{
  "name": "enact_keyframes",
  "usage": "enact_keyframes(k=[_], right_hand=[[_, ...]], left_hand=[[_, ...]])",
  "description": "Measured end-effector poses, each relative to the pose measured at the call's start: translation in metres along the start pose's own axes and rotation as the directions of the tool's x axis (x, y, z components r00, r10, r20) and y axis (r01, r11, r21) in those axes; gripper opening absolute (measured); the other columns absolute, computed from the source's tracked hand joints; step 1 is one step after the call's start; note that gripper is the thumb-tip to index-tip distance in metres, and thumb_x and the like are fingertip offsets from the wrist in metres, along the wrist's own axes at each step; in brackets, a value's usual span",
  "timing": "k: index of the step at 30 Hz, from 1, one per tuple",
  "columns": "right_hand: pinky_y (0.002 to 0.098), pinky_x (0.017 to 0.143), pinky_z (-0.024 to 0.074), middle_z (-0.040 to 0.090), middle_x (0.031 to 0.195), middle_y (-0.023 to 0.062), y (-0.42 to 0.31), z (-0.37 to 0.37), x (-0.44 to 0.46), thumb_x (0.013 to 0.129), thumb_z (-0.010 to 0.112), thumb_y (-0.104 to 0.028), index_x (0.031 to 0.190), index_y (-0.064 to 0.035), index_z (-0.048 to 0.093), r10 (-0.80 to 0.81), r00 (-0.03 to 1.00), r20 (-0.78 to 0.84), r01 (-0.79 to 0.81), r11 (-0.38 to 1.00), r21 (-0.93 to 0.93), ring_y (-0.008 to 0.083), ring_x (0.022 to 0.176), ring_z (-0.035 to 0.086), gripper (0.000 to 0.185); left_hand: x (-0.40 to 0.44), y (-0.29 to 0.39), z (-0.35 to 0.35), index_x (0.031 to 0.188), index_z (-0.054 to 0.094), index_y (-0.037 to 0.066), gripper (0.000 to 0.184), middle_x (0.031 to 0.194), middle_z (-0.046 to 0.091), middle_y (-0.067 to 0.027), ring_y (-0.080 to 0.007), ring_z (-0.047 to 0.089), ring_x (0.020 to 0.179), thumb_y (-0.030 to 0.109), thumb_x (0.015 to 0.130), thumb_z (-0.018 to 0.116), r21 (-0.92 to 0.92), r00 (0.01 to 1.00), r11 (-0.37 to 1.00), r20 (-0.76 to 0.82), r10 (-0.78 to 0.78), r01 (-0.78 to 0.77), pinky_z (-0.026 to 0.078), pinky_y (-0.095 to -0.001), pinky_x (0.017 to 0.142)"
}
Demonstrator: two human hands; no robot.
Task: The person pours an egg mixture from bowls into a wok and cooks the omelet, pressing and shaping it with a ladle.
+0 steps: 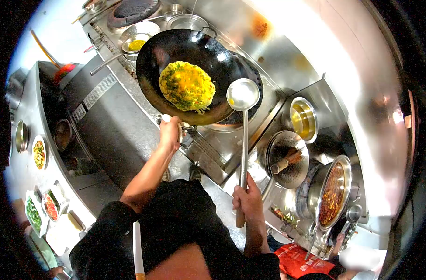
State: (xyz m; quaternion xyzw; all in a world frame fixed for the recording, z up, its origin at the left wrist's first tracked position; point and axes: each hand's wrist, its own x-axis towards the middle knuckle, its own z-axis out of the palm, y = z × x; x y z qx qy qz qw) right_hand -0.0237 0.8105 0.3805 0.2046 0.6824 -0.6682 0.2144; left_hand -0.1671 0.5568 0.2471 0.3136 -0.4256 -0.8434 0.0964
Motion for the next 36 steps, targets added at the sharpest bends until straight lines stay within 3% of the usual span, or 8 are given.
enact_keyframes(k=[5,6,7,12,19,28,31,36], right_hand=[[0.0248,0.042,0.0395,0.044,0.062,-0.0016,-0.002,0.000,0.012,0.092,0.052,-0.005,0.150,-0.0065,0.028,0.012,1.000,0.016,-0.012,0.999,-0.040,0.0086,0.047,0.044,0.063],[0.0249,0.042,0.0395,0.044,0.062,-0.0016,-0.005,0.001,0.014,0.091,0.052,-0.004,0.150,-0.0068,0.028,0.019,1.000,0.012,-0.018,0.999,-0.047,0.0087,0.047,0.044,0.064],[0.0250,0.042,0.0396,0.044,0.062,-0.0016,-0.008,0.002,0.015,0.091,0.052,-0.004,0.151,-0.0072,0.028,0.026,1.000,0.008,-0.026,0.998,-0.054,0.0087,0.047,0.044,0.064],[0.0256,0.042,0.0392,0.044,0.062,-0.0014,-0.015,-0.003,0.016,0.091,0.053,-0.004,0.151,-0.0102,0.028,0.052,0.998,-0.019,-0.054,0.991,-0.119,0.0095,0.047,0.044,0.066],[0.0257,0.043,0.0385,0.044,0.063,-0.0013,-0.019,-0.021,0.022,0.091,0.052,-0.001,0.152,-0.0120,0.027,0.086,0.996,0.007,-0.086,0.994,-0.073,0.0097,0.046,0.042,0.068],[0.0268,0.043,0.0392,0.042,0.058,-0.0006,-0.021,-0.035,0.029,0.090,0.050,0.001,0.152,-0.0121,0.026,0.078,0.997,0.027,-0.075,0.992,-0.105,0.0109,0.044,0.043,0.068],[0.0274,0.043,0.0394,0.042,0.058,-0.0004,-0.021,-0.038,0.029,0.090,0.050,0.001,0.152,-0.0118,0.027,0.102,0.994,0.025,-0.099,0.989,-0.109,0.0113,0.044,0.043,0.067],[0.0257,0.044,0.0385,0.044,0.061,-0.0005,-0.023,-0.041,0.030,0.089,0.051,-0.001,0.151,-0.0110,0.029,0.128,0.992,0.025,-0.125,0.987,-0.102,0.0105,0.047,0.043,0.067]], left_hand=[[0.025,-0.060,0.013,0.094,0.051,0.000,0.016,0.073,0.057,-0.0076,-0.0160,0.052,0.050,0.008,0.082,0.058,0.005,0.991,0.993,-0.071,0.115,-0.115,0.044,-0.0326,0.041],[0.019,-0.063,0.023,0.098,0.050,-0.001,0.023,0.081,0.058,-0.0102,-0.0171,0.055,0.056,0.010,0.081,0.059,-0.060,0.981,0.988,-0.139,0.135,-0.144,0.046,-0.0325,0.047],[0.049,-0.112,0.015,0.103,0.048,-0.002,0.028,0.088,0.059,-0.0123,-0.0199,0.057,0.066,0.011,0.080,0.060,0.081,0.951,0.963,-0.155,0.268,-0.258,0.050,-0.0344,0.059],[0.018,-0.092,0.048,0.109,0.045,-0.004,0.038,0.091,0.060,-0.0144,-0.0237,0.059,0.080,0.011,0.078,0.062,-0.050,0.966,0.986,-0.213,0.145,-0.159,0.050,-0.0366,0.073],[0.018,-0.114,0.059,0.109,0.046,-0.005,0.043,0.093,0.062,-0.0209,-0.0321,0.062,0.082,0.017,0.077,0.062,0.267,0.916,0.941,-0.285,0.281,-0.206,0.049,-0.0413,0.079],[0.018,-0.125,0.063,0.114,0.047,-0.007,0.048,0.095,0.063,-0.0238,-0.0374,0.063,0.087,0.019,0.076,0.062,0.264,0.919,0.946,-0.291,0.265,-0.189,0.049,-0.0423,0.082],[0.018,-0.131,0.067,0.107,0.048,-0.005,0.038,0.091,0.059,-0.0157,-0.0266,0.058,0.083,0.015,0.077,0.060,0.219,0.906,0.949,-0.312,0.287,-0.225,0.047,-0.0374,0.077],[0.031,-0.157,0.072,0.112,0.047,-0.005,0.045,0.090,0.064,-0.0237,-0.0376,0.063,0.083,0.018,0.076,0.061,0.267,0.878,0.921,-0.316,0.360,-0.283,0.049,-0.0432,0.079]])
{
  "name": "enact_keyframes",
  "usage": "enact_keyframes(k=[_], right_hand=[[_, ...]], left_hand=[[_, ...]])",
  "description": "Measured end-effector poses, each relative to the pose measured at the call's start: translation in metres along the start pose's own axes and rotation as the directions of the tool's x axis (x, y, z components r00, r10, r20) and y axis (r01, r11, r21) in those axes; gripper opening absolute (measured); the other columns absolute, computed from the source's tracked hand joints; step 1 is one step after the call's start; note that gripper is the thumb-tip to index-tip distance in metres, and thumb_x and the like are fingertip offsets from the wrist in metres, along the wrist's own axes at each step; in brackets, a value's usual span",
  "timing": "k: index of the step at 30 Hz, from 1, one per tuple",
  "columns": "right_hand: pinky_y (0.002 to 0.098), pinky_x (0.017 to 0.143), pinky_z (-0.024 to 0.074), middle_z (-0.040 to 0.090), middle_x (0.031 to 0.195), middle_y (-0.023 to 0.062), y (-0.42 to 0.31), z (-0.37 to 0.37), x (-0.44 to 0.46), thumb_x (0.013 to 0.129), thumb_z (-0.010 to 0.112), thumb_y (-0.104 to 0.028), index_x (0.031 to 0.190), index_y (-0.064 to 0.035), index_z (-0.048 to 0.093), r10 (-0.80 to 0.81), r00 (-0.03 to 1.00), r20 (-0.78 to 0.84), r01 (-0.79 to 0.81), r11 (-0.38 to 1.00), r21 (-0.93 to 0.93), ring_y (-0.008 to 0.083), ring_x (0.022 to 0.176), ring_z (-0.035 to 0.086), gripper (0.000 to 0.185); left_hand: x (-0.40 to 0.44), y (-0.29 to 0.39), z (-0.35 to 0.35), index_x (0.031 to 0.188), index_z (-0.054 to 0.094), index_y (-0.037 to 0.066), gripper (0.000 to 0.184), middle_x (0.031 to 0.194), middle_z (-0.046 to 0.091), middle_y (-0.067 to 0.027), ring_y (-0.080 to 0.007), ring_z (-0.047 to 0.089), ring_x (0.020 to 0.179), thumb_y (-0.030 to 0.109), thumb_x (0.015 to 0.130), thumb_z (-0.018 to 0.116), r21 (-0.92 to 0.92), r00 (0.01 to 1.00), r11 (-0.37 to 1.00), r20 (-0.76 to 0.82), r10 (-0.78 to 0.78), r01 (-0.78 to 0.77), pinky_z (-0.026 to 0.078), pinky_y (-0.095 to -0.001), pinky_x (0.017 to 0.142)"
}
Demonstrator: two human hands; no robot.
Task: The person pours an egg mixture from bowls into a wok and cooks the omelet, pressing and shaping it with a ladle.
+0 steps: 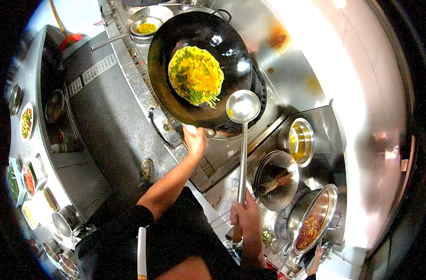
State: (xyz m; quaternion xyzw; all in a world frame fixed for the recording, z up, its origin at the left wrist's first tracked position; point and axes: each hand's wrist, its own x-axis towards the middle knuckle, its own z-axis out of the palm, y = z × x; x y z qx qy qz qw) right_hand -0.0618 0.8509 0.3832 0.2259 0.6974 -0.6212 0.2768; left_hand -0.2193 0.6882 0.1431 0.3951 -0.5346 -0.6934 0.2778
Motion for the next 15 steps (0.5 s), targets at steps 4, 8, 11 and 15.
enact_keyframes(k=[4,8,11,15], right_hand=[[0.0238,0.044,0.0376,0.044,0.062,-0.0012,-0.002,-0.001,0.001,0.088,0.051,-0.001,0.149,-0.0103,0.032,0.003,1.000,-0.022,-0.005,0.997,-0.072,0.0097,0.049,0.044,0.065],[0.0231,0.044,0.0378,0.043,0.063,-0.0013,-0.012,0.006,-0.001,0.087,0.051,0.000,0.148,-0.0097,0.033,0.029,0.999,-0.037,-0.031,0.998,-0.048,0.0093,0.049,0.044,0.064],[0.0214,0.042,0.0372,0.040,0.061,0.0007,-0.006,0.002,0.004,0.087,0.052,0.002,0.148,-0.0108,0.033,0.031,0.999,-0.044,-0.032,0.999,-0.018,0.0093,0.046,0.040,0.064],[0.0202,0.042,0.0370,0.041,0.062,0.0004,-0.006,0.004,0.002,0.087,0.051,0.003,0.147,-0.0108,0.034,0.005,0.998,-0.058,-0.006,1.000,-0.023,0.0085,0.047,0.040,0.064]], left_hand=[[-0.004,0.010,0.005,0.113,0.046,-0.004,0.046,0.090,0.064,-0.0234,-0.0377,0.064,0.082,0.019,0.076,0.062,-0.017,1.000,1.000,-0.001,-0.009,0.009,0.050,-0.0442,0.077],[-0.006,0.003,0.011,0.114,0.047,-0.003,0.046,0.089,0.064,-0.0207,-0.0339,0.062,0.079,0.017,0.076,0.062,-0.056,1.000,0.998,-0.018,0.016,-0.017,0.050,-0.0415,0.075],[-0.005,-0.009,0.012,0.115,0.047,-0.003,0.044,0.089,0.063,-0.0162,-0.0281,0.062,0.079,0.013,0.076,0.060,-0.092,1.000,0.996,0.009,-0.006,0.007,0.050,-0.0377,0.074],[-0.010,-0.011,0.002,0.113,0.048,-0.002,0.040,0.093,0.063,-0.0117,-0.0212,0.061,0.084,0.009,0.076,0.058,-0.226,0.990,0.966,0.084,-0.111,0.128,0.049,-0.0345,0.076]])
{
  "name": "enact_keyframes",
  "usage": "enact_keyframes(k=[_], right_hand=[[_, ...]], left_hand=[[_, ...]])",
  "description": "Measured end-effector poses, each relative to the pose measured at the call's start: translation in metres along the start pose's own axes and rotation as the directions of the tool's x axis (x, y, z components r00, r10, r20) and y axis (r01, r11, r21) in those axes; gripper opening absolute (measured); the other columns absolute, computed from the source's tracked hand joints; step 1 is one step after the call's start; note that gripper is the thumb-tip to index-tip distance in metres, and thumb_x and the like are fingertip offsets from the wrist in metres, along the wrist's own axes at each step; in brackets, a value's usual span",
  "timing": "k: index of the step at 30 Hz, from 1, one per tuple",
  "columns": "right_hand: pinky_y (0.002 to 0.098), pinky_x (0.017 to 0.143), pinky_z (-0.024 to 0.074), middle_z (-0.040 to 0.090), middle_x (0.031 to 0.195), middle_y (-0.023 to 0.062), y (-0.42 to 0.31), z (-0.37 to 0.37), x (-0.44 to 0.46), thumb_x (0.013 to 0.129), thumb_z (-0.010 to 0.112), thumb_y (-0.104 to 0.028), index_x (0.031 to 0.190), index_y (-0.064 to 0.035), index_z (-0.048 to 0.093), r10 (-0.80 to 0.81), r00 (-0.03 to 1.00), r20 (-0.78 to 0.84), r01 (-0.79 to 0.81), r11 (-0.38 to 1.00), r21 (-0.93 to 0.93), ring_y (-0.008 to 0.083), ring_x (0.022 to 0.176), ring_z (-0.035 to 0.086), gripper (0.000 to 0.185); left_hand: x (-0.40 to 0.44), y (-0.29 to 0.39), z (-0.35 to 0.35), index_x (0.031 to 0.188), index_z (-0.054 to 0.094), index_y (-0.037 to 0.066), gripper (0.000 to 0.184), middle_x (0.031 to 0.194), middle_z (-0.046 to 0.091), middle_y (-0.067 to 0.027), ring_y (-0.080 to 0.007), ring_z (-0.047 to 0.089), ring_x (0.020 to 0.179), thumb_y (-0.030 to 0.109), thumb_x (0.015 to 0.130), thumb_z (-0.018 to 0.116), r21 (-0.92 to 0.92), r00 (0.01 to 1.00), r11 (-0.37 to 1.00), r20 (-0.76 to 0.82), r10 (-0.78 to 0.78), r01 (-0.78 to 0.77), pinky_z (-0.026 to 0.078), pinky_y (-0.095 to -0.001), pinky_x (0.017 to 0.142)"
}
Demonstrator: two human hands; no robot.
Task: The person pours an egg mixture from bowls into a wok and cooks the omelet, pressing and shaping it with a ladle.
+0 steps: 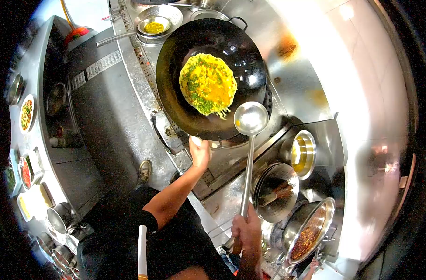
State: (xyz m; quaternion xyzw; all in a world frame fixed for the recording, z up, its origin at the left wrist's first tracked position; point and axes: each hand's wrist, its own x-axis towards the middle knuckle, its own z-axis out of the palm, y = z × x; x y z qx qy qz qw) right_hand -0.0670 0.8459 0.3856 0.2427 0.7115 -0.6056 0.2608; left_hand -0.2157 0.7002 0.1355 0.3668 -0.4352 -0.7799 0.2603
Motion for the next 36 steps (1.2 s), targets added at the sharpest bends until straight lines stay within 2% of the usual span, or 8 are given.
enact_keyframes(k=[5,9,14,16,27,31,34,36], right_hand=[[0.0216,0.042,0.0377,0.041,0.063,-0.0001,0.005,0.000,0.000,0.087,0.050,0.003,0.147,-0.0123,0.034,0.004,1.000,-0.003,-0.004,1.000,-0.003,0.0087,0.046,0.041,0.064],[0.0234,0.042,0.0385,0.042,0.062,-0.0005,0.004,0.008,-0.002,0.087,0.051,0.001,0.148,-0.0131,0.034,-0.036,0.999,0.035,0.038,0.997,-0.064,0.0091,0.046,0.042,0.064],[0.0239,0.042,0.0385,0.047,0.062,0.0001,0.008,0.015,-0.003,0.086,0.053,-0.001,0.148,-0.0141,0.036,-0.065,0.998,-0.003,0.062,0.971,-0.229,0.0094,0.046,0.045,0.065],[0.0247,0.042,0.0391,0.049,0.062,0.0003,0.005,0.018,0.000,0.086,0.054,-0.002,0.149,-0.0153,0.035,-0.055,0.998,-0.001,0.052,0.946,-0.319,0.0092,0.046,0.046,0.067],[0.0313,0.051,0.0442,0.055,0.073,0.0057,-0.020,0.014,0.060,0.094,0.055,-0.013,0.151,-0.0109,0.030,-0.053,0.960,0.276,0.227,0.728,-0.647,0.0124,0.054,0.050,0.062],[0.0348,0.055,0.0489,0.064,0.083,0.0178,0.025,0.013,0.111,0.094,0.056,-0.015,0.150,-0.0064,0.030,-0.615,0.687,0.386,0.563,0.116,-0.818,0.0178,0.057,0.059,0.062],[0.0336,0.051,0.0469,0.061,0.078,0.0130,0.002,0.041,0.078,0.094,0.056,-0.014,0.149,-0.0062,0.031,-0.297,0.936,0.187,0.339,0.627,-0.701,0.0157,0.052,0.055,0.061],[0.0283,0.044,0.0417,0.052,0.068,0.0029,0.000,0.041,0.080,0.095,0.055,-0.011,0.148,-0.0104,0.034,-0.186,0.939,0.288,0.308,0.826,-0.471,0.0106,0.047,0.047,0.058]], left_hand=[[-0.006,-0.005,-0.022,0.113,0.048,-0.001,0.039,0.093,0.062,-0.0115,-0.0208,0.060,0.084,0.008,0.076,0.057,-0.066,0.997,0.997,0.075,-0.022,0.027,0.049,-0.0335,0.078],[-0.008,0.033,-0.044,0.111,0.050,0.001,0.031,0.091,0.063,-0.0117,-0.0214,0.064,0.074,0.004,0.081,0.053,-0.083,0.981,0.994,0.185,-0.054,0.070,0.053,-0.0333,0.061],[0.016,0.051,-0.074,0.106,0.052,0.001,0.018,0.081,0.064,-0.0113,-0.0209,0.065,0.057,0.005,0.089,0.051,-0.081,0.795,0.900,0.507,-0.332,0.428,0.054,-0.0319,0.045],[0.012,0.069,-0.076,0.101,0.053,0.000,0.015,0.079,0.064,-0.0123,-0.0216,0.063,0.055,0.004,0.087,0.049,-0.021,0.885,0.934,0.330,-0.329,0.356,0.052,-0.0323,0.043],[0.019,0.104,-0.099,0.089,0.052,0.001,0.007,0.070,0.059,-0.0113,-0.0214,0.059,0.051,0.004,0.084,0.050,0.019,0.848,0.931,0.407,-0.340,0.364,0.047,-0.0331,0.038],[0.024,0.107,-0.104,0.089,0.052,0.000,0.007,0.072,0.061,-0.0139,-0.0219,0.059,0.051,0.006,0.085,0.051,0.030,0.850,0.920,0.370,-0.374,0.392,0.047,-0.0331,0.038],[0.021,0.115,-0.107,0.091,0.052,-0.001,0.009,0.072,0.060,-0.0142,-0.0223,0.059,0.052,0.006,0.085,0.051,0.021,0.848,0.917,0.374,-0.376,0.398,0.048,-0.0332,0.039],[0.023,0.112,-0.111,0.092,0.052,-0.002,0.010,0.072,0.060,-0.0143,-0.0225,0.059,0.052,0.006,0.086,0.051,0.049,0.842,0.918,0.381,-0.381,0.393,0.048,-0.0332,0.039]])
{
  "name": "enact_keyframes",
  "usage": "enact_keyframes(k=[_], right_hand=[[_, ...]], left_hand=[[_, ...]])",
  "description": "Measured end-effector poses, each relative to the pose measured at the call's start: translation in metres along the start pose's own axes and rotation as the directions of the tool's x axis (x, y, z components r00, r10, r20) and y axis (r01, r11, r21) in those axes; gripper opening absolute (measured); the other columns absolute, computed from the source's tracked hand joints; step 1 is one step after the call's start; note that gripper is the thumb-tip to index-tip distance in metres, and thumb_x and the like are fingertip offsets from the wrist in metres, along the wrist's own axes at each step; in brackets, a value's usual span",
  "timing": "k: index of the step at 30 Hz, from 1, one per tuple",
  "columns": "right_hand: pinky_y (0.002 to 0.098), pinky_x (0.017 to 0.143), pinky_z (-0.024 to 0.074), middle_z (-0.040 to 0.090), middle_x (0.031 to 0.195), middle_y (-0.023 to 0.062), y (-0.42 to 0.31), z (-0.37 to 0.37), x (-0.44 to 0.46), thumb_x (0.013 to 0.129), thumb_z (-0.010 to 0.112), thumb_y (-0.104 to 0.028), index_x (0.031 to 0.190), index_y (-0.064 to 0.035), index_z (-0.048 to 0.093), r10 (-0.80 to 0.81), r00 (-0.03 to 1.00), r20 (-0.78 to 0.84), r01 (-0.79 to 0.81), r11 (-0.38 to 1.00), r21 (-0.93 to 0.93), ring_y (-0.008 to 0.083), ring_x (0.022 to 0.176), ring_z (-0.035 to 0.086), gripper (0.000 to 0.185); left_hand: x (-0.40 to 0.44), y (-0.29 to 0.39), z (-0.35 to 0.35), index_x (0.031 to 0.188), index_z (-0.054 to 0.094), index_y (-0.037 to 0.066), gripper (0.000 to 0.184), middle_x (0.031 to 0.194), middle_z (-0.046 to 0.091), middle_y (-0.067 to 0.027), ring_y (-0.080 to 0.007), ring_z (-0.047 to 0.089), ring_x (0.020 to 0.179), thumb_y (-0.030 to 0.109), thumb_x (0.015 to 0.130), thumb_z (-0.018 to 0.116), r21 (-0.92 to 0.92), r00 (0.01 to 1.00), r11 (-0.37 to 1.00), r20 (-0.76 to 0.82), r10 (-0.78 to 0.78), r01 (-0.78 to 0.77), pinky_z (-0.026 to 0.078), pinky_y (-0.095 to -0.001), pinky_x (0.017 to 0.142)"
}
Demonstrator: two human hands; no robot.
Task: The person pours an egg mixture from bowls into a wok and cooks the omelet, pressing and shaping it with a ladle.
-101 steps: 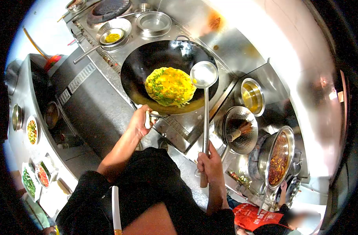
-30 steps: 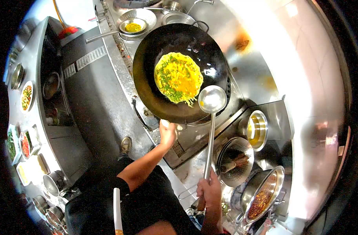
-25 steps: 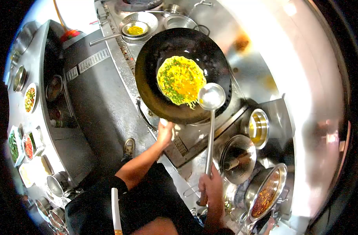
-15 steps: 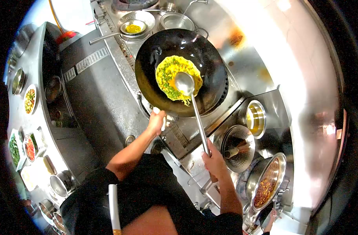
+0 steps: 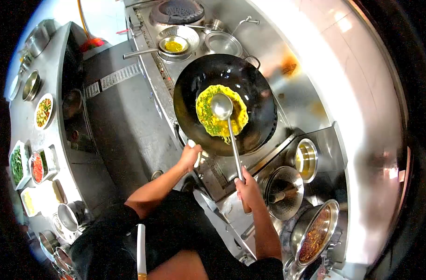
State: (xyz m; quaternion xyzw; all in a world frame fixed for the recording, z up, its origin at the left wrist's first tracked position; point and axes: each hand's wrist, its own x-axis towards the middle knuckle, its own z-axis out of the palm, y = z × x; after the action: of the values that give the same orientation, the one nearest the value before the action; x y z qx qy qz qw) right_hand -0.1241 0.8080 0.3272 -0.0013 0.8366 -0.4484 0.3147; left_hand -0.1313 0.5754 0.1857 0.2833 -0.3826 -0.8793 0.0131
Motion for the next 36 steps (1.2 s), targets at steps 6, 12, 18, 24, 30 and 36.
enact_keyframes(k=[6,12,18,24,30,36], right_hand=[[0.0269,0.041,0.0387,0.048,0.067,0.0001,-0.006,0.027,0.032,0.097,0.055,-0.011,0.153,-0.0119,0.025,0.026,0.998,-0.049,-0.022,0.997,0.078,0.0103,0.046,0.045,0.064],[0.0252,0.040,0.0381,0.044,0.062,-0.0011,-0.039,0.015,0.023,0.096,0.053,-0.011,0.151,-0.0178,0.029,0.137,0.983,0.121,-0.166,0.946,0.277,0.0094,0.044,0.041,0.060],[0.0415,0.067,0.0500,0.063,0.092,0.0177,-0.018,0.032,0.016,0.094,0.059,-0.018,0.126,-0.0070,0.060,-0.078,0.970,-0.230,0.057,0.994,-0.094,0.0276,0.070,0.053,0.034],[0.0263,0.039,0.0368,0.050,0.072,0.0030,-0.004,0.032,-0.025,0.093,0.055,-0.012,0.115,-0.0037,0.055,-0.013,0.946,-0.325,0.063,0.988,0.143,0.0100,0.046,0.043,0.024],[0.0277,0.039,0.0385,0.047,0.058,0.0021,-0.006,0.028,-0.068,0.092,0.057,-0.011,0.098,-0.0015,0.051,0.052,0.926,-0.374,0.067,0.952,0.298,0.0105,0.041,0.044,0.012],[0.0273,0.039,0.0389,0.047,0.060,0.0018,0.004,0.036,-0.093,0.093,0.054,-0.009,0.098,-0.0022,0.049,0.141,0.925,-0.352,0.049,0.877,0.478,0.0099,0.042,0.044,0.009]], left_hand=[[-0.005,-0.004,-0.003,0.090,0.055,-0.003,0.014,0.072,0.064,-0.0157,-0.0236,0.061,0.052,0.009,0.085,0.052,-0.025,0.999,0.999,-0.005,0.044,-0.044,0.049,-0.0339,0.040],[-0.003,-0.020,-0.015,0.093,0.057,0.001,0.019,0.078,0.065,-0.0132,-0.0235,0.064,0.059,0.017,0.085,0.063,0.213,0.998,0.976,-0.056,-0.024,0.035,0.052,-0.0374,0.047],[-0.015,0.001,-0.006,0.087,0.059,-0.003,0.022,0.062,0.061,-0.0126,-0.0242,0.062,0.054,0.018,0.079,0.060,0.178,0.996,0.980,0.015,0.086,-0.088,0.049,-0.0377,0.048],[-0.041,0.043,-0.002,0.100,0.059,0.002,0.025,0.087,0.066,-0.0143,-0.0268,0.067,0.074,0.015,0.080,0.067,0.432,0.987,0.889,-0.108,-0.115,0.151,0.053,-0.0408,0.059],[-0.024,0.015,0.006,0.101,0.054,-0.001,0.020,0.078,0.063,-0.0118,-0.0211,0.060,0.059,0.007,0.083,0.055,0.078,0.996,0.997,-0.086,-0.020,0.027,0.051,-0.0354,0.049],[0.015,-0.012,0.005,0.098,0.057,-0.001,0.019,0.079,0.063,-0.0106,-0.0209,0.061,0.065,0.007,0.081,0.054,0.193,0.984,0.971,-0.081,0.158,-0.140,0.050,-0.0350,0.056]])
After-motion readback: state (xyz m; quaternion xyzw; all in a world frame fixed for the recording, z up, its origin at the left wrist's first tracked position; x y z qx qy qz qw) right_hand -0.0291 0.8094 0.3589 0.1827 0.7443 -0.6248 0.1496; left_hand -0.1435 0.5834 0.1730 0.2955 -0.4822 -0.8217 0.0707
